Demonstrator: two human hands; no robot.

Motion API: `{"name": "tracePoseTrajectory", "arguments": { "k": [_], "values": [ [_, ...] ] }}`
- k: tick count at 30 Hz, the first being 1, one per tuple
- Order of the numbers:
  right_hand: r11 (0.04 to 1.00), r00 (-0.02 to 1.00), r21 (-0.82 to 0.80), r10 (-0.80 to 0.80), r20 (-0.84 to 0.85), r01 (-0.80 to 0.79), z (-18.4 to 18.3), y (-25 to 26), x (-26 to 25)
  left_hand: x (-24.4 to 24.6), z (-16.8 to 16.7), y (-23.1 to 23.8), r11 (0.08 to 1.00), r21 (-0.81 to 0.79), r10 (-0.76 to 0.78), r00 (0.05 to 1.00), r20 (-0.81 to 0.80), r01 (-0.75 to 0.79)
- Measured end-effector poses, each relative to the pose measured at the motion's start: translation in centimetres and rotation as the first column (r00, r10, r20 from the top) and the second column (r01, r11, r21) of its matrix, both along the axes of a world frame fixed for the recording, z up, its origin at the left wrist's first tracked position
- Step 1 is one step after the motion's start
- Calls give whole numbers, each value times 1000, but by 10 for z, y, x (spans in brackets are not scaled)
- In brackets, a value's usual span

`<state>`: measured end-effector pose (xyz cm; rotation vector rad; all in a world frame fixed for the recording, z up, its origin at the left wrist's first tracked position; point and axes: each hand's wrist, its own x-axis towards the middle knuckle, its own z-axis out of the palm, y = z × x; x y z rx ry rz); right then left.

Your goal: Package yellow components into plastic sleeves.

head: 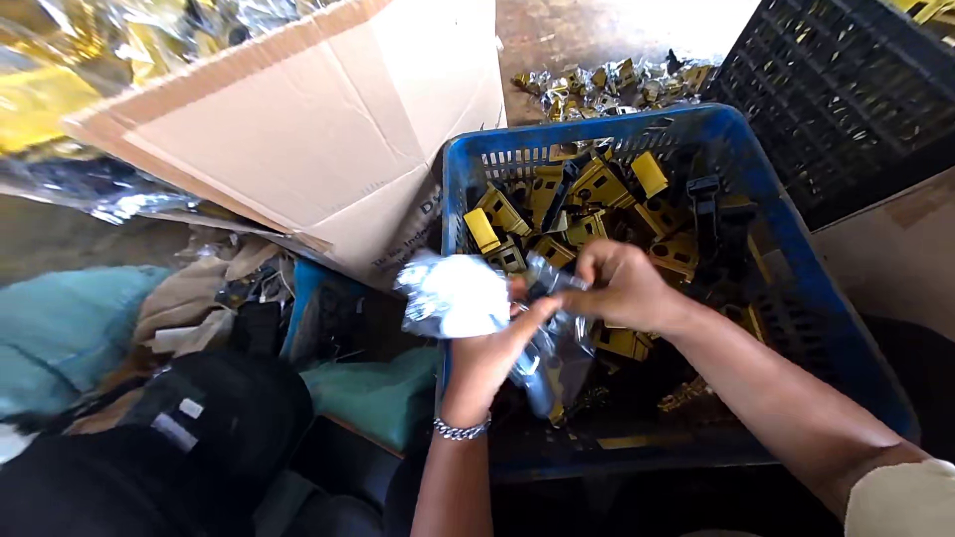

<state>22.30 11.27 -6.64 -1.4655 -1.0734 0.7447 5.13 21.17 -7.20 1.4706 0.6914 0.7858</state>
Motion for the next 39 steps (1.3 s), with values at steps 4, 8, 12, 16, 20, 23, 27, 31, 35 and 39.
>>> {"name": "tracePoseTrajectory", "arguments": {
  "k": [4, 8, 12, 16, 20, 23, 27, 31, 35, 39],
  "values": [
    [933, 932, 52, 349, 100, -355, 4, 5, -2, 5, 1, -9, 989, -77, -130, 991, -14, 129],
    [985, 985, 43, 170, -42, -168, 10, 14, 25, -1, 3, 2, 921, 379, 208, 935, -286, -89],
    [962, 973, -175, 189, -136, -211, -20, 28, 48, -3, -8, 10, 839, 471, 417, 879, -233, -273],
    [739, 811, -670, 434, 393, -70, -76, 57, 38, -4, 6, 14, 920, 159, 374, 924, -86, -357],
    [736, 713, -663, 540, 448, -140, -57, 40, 20, 1, 6, 10, 964, 70, 258, 965, -42, -255],
    [913, 951, -407, 154, 270, -32, -23, -13, 21, 1, 3, 8, 963, 105, 255, 966, -48, -249],
    [970, 846, -222, -196, -496, 95, -5, -63, 27, 8, -13, 0, 951, 271, 166, 985, -44, -148],
    [996, 672, -33, -83, -736, 86, -4, -77, 28, 14, -26, -7, 886, 459, 125, 988, -87, -72],
    [997, 920, -81, -19, -392, -14, 28, -69, 22, 10, -26, -8, 815, 578, 107, 991, -83, -39],
    [914, 968, -320, 228, -106, -250, 56, -49, 21, 9, -9, -16, 950, 312, 76, 986, -149, -26]
  ]
}}
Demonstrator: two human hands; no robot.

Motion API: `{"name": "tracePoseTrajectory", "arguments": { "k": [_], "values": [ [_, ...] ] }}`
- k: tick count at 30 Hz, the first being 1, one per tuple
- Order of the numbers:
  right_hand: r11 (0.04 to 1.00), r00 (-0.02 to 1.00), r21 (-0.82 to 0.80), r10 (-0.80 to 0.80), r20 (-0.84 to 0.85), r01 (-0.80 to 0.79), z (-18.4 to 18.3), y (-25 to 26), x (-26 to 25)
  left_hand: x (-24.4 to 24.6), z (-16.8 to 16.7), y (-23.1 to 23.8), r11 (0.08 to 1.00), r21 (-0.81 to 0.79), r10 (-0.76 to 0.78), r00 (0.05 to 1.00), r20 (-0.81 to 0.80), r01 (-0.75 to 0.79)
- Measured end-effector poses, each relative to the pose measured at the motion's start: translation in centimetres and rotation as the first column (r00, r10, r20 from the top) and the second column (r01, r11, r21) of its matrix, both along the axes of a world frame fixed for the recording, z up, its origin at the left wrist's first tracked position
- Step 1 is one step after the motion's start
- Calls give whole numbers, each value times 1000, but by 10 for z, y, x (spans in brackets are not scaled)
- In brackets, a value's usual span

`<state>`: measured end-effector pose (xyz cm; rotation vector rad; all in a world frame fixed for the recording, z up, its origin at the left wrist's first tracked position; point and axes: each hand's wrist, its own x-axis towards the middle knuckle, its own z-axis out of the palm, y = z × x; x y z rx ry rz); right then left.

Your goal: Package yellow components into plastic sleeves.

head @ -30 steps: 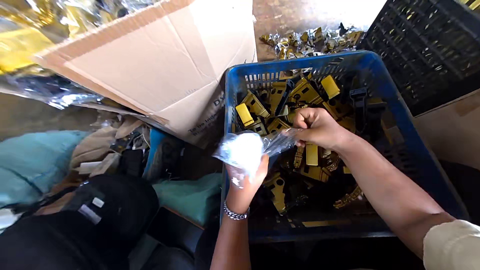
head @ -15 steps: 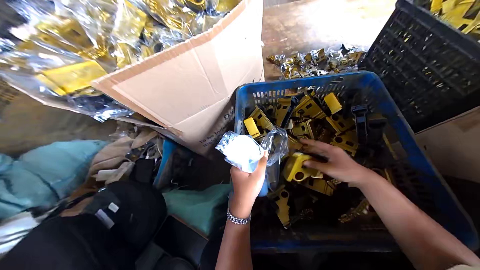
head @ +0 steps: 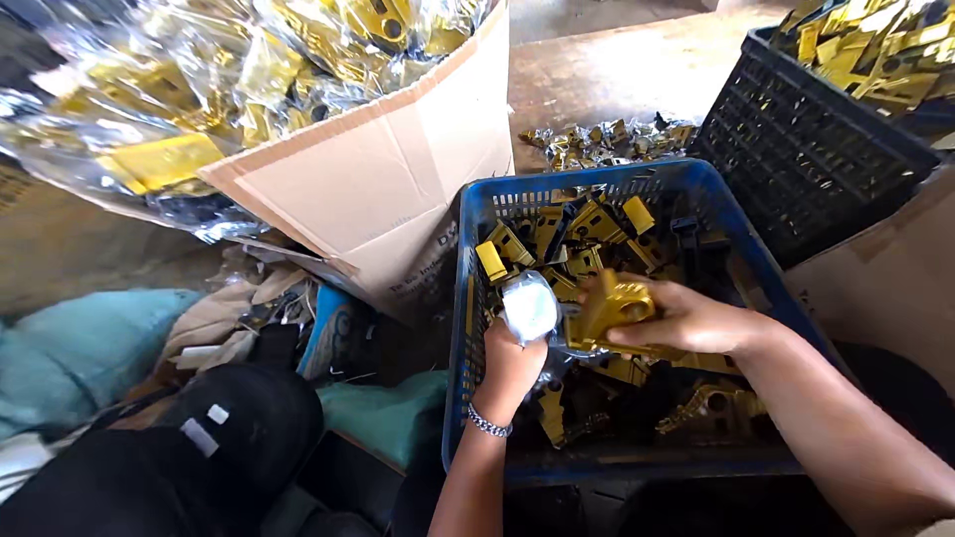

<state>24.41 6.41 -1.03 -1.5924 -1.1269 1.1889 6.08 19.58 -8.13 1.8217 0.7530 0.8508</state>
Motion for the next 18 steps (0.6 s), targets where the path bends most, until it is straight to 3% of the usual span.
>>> {"name": "tracePoseTrajectory", "arguments": {
  "k": [3, 5, 6, 8, 11, 15, 18],
  "values": [
    [999, 937, -26, -25, 347, 36, -14, 19, -18, 2, 25, -5, 873, -488, 19, 998, 66, 16],
    [1000, 777, -6, 14, 629, -13, -30, 29, -36, 2, 34, -1, 780, -626, 93, 987, 130, 9],
    [993, 711, -103, 110, 695, -53, -32, 34, -45, 2, 35, 2, 761, -649, 118, 983, 140, 2],
    [967, 689, -249, 211, 694, -45, -34, 44, -56, -1, 30, 5, 801, -598, 116, 987, 110, -27],
    [955, 732, -296, 187, 656, 22, -35, 59, -55, -1, 16, 7, 923, -383, 73, 995, 66, -42],
    [885, 649, -464, 379, 660, -44, -21, 65, -54, -4, 7, 6, 966, -255, 57, 998, 22, -50],
    [889, 763, -459, 288, 578, 12, -26, 68, -40, 1, 9, -7, 982, -173, -84, 996, -37, 76]
  ]
}}
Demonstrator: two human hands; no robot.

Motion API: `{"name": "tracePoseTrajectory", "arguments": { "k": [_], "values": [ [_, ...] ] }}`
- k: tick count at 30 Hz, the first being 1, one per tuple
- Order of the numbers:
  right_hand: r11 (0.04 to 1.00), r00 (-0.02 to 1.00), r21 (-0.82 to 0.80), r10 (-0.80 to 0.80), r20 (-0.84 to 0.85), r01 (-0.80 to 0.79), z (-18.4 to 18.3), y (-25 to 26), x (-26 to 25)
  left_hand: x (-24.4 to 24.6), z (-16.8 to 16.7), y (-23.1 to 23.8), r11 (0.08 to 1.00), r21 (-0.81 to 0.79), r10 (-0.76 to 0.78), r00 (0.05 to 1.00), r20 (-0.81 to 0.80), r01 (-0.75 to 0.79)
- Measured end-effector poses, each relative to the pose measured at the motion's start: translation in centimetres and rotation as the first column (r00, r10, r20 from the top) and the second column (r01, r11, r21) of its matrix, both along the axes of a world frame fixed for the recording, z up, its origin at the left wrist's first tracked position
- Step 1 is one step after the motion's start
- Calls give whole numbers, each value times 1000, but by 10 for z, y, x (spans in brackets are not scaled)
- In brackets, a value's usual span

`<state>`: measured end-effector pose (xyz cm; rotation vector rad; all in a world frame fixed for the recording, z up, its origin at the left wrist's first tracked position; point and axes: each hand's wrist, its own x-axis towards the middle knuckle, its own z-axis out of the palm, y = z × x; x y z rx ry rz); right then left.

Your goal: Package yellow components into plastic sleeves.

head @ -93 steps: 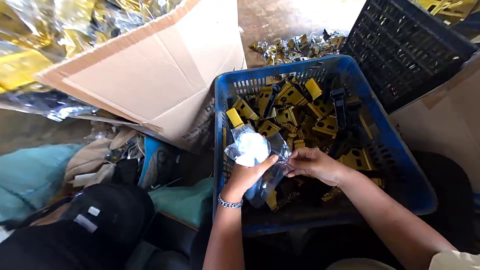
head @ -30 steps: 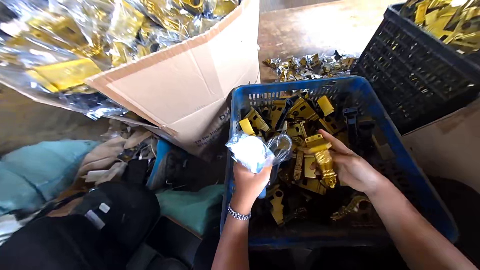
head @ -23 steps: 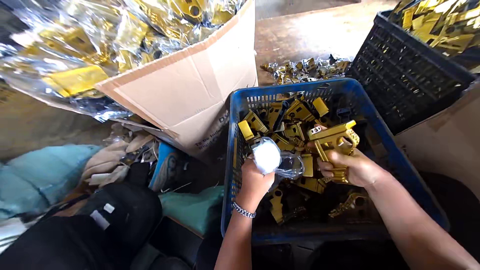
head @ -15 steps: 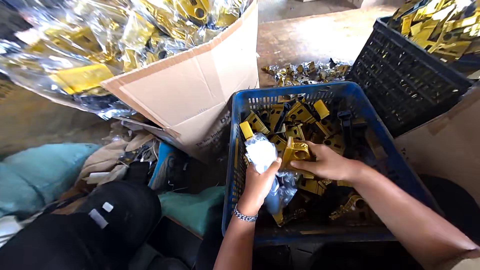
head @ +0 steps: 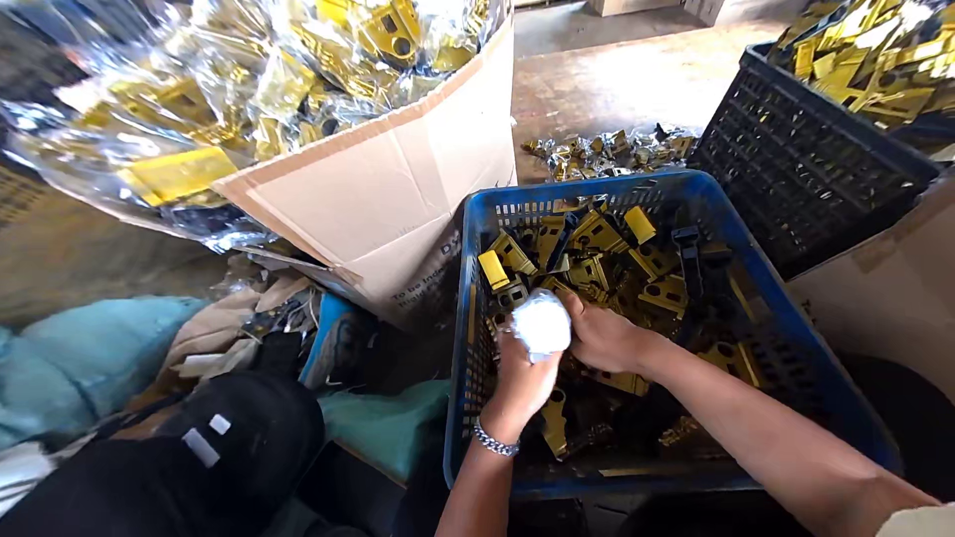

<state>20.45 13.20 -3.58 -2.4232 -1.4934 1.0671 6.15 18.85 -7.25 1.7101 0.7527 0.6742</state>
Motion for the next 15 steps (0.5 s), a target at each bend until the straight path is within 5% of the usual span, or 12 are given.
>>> {"name": "tracePoseTrajectory", "arguments": {
  "k": [3, 6, 10, 12, 15],
  "values": [
    [962, 956, 178, -161, -247, 208, -13, -3, 12, 14, -6, -8, 993, -121, 20, 998, 54, -14],
    [814, 818, 409, -132, -560, 412, -15, -16, 15, 14, -6, 4, 953, -263, 199, 967, 159, -152],
    [581, 887, 679, -194, -419, 448, -23, -20, 16, 10, 9, -7, 921, -386, 29, 976, 217, 59],
    [644, 937, 684, -179, -301, 343, -25, -25, 21, 7, 8, -18, 885, -399, -164, 963, 213, 239],
    [957, 963, 277, -12, -268, 89, -1, -37, 42, -7, 11, -14, 843, -472, -193, 964, 184, 259]
  ]
}}
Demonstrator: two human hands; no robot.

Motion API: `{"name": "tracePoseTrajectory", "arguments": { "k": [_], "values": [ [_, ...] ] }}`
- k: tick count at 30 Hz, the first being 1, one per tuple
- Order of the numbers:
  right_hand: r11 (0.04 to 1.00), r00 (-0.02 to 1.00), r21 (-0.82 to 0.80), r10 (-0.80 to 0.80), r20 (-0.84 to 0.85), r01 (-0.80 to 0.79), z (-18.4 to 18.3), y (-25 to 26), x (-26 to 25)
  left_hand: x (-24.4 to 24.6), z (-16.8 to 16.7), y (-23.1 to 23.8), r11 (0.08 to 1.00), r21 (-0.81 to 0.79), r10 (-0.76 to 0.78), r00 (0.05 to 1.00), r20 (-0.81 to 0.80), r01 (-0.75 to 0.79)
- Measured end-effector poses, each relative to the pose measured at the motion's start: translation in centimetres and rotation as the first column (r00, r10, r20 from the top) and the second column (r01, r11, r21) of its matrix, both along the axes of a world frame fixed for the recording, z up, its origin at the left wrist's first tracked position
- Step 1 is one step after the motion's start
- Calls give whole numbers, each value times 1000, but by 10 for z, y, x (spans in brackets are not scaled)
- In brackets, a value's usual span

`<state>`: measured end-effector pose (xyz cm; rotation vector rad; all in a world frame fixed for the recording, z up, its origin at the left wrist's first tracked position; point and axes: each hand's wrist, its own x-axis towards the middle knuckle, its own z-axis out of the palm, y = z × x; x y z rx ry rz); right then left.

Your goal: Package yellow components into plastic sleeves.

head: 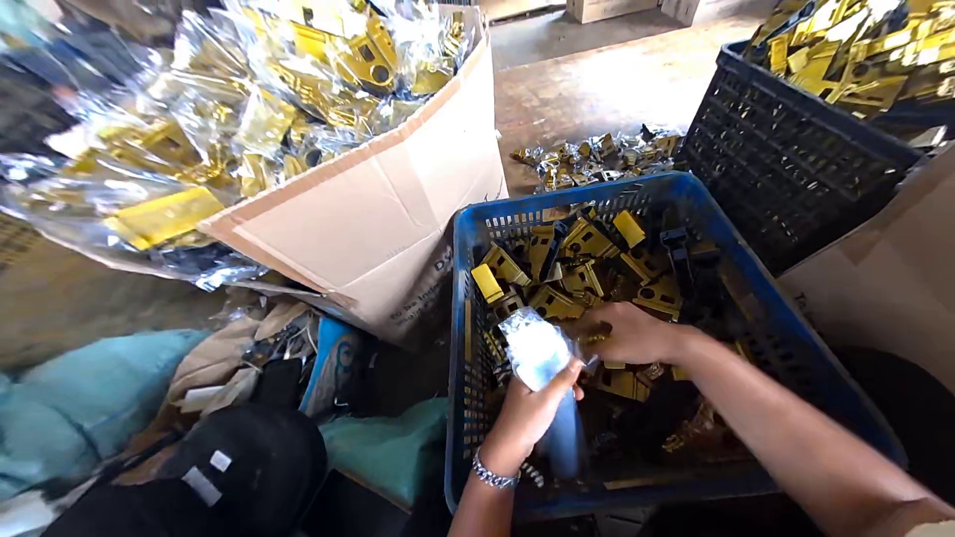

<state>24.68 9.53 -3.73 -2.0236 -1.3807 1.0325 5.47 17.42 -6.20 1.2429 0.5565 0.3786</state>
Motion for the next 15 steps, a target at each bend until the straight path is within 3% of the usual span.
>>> {"name": "tracePoseTrajectory", "arguments": {
  "k": [2, 4, 6, 7, 8, 9, 11, 13, 15],
  "values": [
    [996, 997, -52, 77, -12, -78, 15, -7, 26, -7, 6, 9, 999, -16, 32, 999, 19, -32],
    [970, 982, 182, -174, 68, 159, 23, -19, 54, -10, 11, 13, 996, 16, 93, 995, 28, -93],
    [767, 809, 456, -567, 153, 452, 25, -21, 72, -8, 4, 11, 980, 136, 148, 989, 12, -148],
    [665, 708, 543, -685, 171, 513, 25, -19, 72, -5, -3, 8, 961, 211, 181, 983, -1, -177],
    [615, 668, 585, -727, 159, 529, 23, -17, 64, -1, -10, 7, 938, 286, 208, 978, -15, -195],
    [630, 716, 583, -688, 114, 513, 19, -16, 48, 2, -15, 6, 911, 362, 223, 975, -23, -200],
    [821, 923, 440, -382, -53, 365, 7, -17, 2, 11, -25, 2, 828, 525, 240, 971, -11, -199],
    [914, 979, 373, -98, -180, 160, -10, -17, -28, 15, -36, -2, 700, 687, 243, 970, 23, -192],
    [917, 952, 315, -167, -257, 246, -13, -21, -30, 12, -36, -7, 714, 676, 223, 974, 26, -182]
  ]
}}
